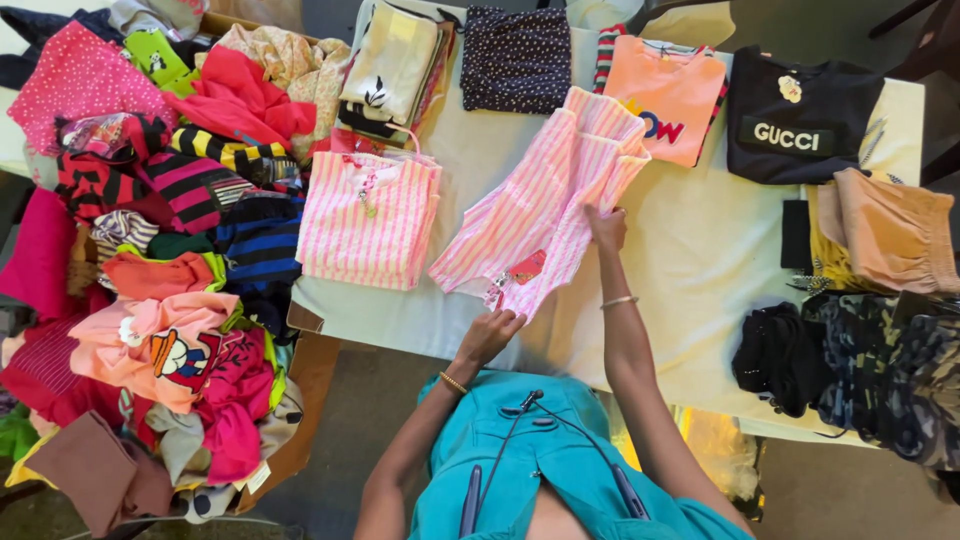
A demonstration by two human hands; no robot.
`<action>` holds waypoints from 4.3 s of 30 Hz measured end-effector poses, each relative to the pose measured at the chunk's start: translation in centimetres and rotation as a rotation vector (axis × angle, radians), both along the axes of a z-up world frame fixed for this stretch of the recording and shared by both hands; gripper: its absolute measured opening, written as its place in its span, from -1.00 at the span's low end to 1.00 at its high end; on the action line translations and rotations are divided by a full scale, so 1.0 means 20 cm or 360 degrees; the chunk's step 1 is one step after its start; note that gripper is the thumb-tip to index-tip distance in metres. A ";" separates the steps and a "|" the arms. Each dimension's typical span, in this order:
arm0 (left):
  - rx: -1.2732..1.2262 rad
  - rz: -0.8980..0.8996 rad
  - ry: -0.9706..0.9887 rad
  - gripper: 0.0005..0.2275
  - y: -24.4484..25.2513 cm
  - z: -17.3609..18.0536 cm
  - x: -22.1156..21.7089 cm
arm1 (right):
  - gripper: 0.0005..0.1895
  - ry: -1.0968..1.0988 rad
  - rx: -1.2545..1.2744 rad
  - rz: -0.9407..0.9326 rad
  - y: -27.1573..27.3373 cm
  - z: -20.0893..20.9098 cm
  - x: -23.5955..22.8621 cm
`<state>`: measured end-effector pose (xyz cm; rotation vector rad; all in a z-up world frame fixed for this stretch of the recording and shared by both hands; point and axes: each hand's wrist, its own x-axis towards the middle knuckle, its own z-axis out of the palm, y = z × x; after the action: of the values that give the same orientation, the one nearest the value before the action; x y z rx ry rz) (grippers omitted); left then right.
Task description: Folding various articles of clothing on a white table.
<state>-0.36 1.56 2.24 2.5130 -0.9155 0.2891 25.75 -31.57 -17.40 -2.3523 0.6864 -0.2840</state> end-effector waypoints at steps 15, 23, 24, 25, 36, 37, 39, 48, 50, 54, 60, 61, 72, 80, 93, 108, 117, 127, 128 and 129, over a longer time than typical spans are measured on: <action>-0.0402 -0.0218 0.0555 -0.70 0.03 0.12 -0.11 | -0.53 -0.1531 0.2119 0.0058 -0.54 0.74 -1.70; -0.0803 -0.1253 0.1595 -0.76 -0.39 0.52 -0.15 | -0.52 -0.1114 0.1479 -0.0264 -0.72 0.80 -2.04; -0.0883 -0.1234 0.1727 -0.75 -0.42 0.51 -0.16 | -0.51 -0.1055 0.1393 -0.0310 -0.70 0.82 -2.04; -0.0871 -0.1243 0.1727 -0.75 -0.42 0.50 -0.15 | -0.51 -0.0995 0.1311 -0.0357 -0.66 0.84 -2.04; -0.2113 0.0055 0.1463 -0.91 -0.01 -0.70 0.37 | -0.54 -0.0608 0.0946 -0.0258 -0.07 1.91 -0.35; -0.2123 0.0068 0.1452 -0.91 0.09 -0.60 0.41 | -0.53 -0.0672 0.1070 -0.0069 -0.14 1.70 -0.20; -0.1266 0.0810 0.0512 -0.61 0.31 -0.38 0.50 | -0.45 -0.0789 0.1319 0.0317 -0.23 1.33 0.12; -0.1033 0.0610 0.0962 -0.78 0.09 -0.17 0.04 | -0.72 -0.1025 0.0937 0.0005 -0.78 0.45 -0.74; -0.0843 0.0312 0.0956 -0.73 -0.03 -0.14 0.03 | -0.58 -0.0522 0.0394 -0.0388 -0.96 0.11 -0.98; -0.0347 -0.0293 0.0633 -0.49 -0.27 -0.24 0.00 | -0.42 0.0141 0.1001 -0.0822 -0.88 0.18 -1.21; 0.0044 -0.0201 0.0395 -0.75 -0.37 -0.57 -0.01 | -0.49 -0.0057 0.0965 -0.0903 -0.74 0.19 -0.89; 0.0046 -0.0200 0.0400 -0.75 -0.37 -0.59 -0.01 | -0.49 -0.0051 0.0966 -0.0904 -0.81 0.06 -0.88; -0.0040 -0.0225 0.0788 -0.83 -0.16 -0.35 -0.12 | -0.74 -0.0667 0.1388 -0.1061 -0.81 0.25 -1.39; 0.0032 -0.0453 0.1199 -0.73 -0.09 -0.55 -0.10 | -0.71 -0.0961 0.0748 -0.1016 -0.90 0.12 -1.27; -0.0207 0.0607 0.1254 -0.79 0.13 -0.46 0.01 | -0.59 -0.0428 0.0333 -0.0187 -0.33 0.35 -0.61; -0.0180 0.1178 0.0899 -0.63 0.10 -0.33 0.41 | -0.55 -0.0404 -0.1051 0.1634 0.46 0.87 0.13; -0.0239 0.1101 0.0575 -0.88 0.17 -0.38 0.36 | -0.92 -0.0227 -0.1730 0.1091 0.09 0.48 0.42; -0.0198 0.0343 0.0357 -0.79 0.16 -0.32 0.18 | -0.89 -0.0384 -0.1574 0.0797 -0.36 0.57 0.12; -0.0234 0.0174 0.0348 -0.75 0.15 -0.29 0.17 | -0.85 -0.0193 -0.1455 0.0787 -0.40 0.49 0.09; -0.0269 0.0006 0.0340 -0.70 0.15 -0.26 0.15 | -0.79 -0.0003 -0.1331 0.0777 -0.44 0.41 0.06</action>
<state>2.69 4.47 -2.97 2.3367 -0.7679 0.0919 26.98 -40.32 -9.30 -3.2016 -0.0734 -0.4029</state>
